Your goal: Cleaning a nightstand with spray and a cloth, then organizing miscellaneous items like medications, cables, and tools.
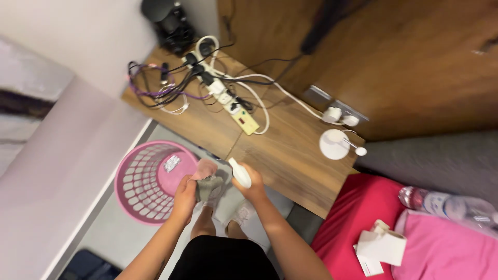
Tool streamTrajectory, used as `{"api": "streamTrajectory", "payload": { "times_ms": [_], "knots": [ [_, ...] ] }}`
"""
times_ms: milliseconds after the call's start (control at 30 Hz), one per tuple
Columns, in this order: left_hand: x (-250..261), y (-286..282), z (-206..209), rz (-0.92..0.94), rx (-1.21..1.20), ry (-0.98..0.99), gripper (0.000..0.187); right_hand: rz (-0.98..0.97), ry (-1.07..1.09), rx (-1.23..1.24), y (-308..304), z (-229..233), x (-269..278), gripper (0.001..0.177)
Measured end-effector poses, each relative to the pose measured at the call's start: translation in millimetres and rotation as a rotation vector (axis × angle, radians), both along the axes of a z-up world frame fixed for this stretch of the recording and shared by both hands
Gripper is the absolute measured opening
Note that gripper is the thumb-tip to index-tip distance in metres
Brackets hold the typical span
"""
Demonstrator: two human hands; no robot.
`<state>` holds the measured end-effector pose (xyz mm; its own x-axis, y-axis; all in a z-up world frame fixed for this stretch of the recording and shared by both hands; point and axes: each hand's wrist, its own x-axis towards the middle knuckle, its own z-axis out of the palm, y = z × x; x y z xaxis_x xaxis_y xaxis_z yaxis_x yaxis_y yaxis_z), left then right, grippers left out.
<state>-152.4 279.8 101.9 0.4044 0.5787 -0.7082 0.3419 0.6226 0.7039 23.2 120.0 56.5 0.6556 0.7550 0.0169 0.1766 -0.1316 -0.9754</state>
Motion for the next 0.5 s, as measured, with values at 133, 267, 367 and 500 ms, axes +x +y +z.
{"api": "streamTrajectory", "payload": {
  "times_ms": [133,267,367,500],
  "knots": [
    [-19.7,26.0,-10.8,0.055,0.006,-0.034,0.024,-0.063,-0.122,-0.185,98.1,24.5,21.1,0.054],
    [-23.6,47.5,-12.1,-0.013,0.058,-0.020,0.024,-0.076,-0.175,-0.085,174.7,28.0,39.4,0.052],
    [-12.8,63.1,-8.0,-0.047,0.025,-0.046,0.023,-0.118,-0.180,-0.090,208.1,12.7,47.4,0.051],
    [-9.4,71.3,-25.5,-0.187,0.190,-0.094,0.024,-0.154,-0.102,-0.098,223.1,-3.0,44.3,0.054]
  ]
}}
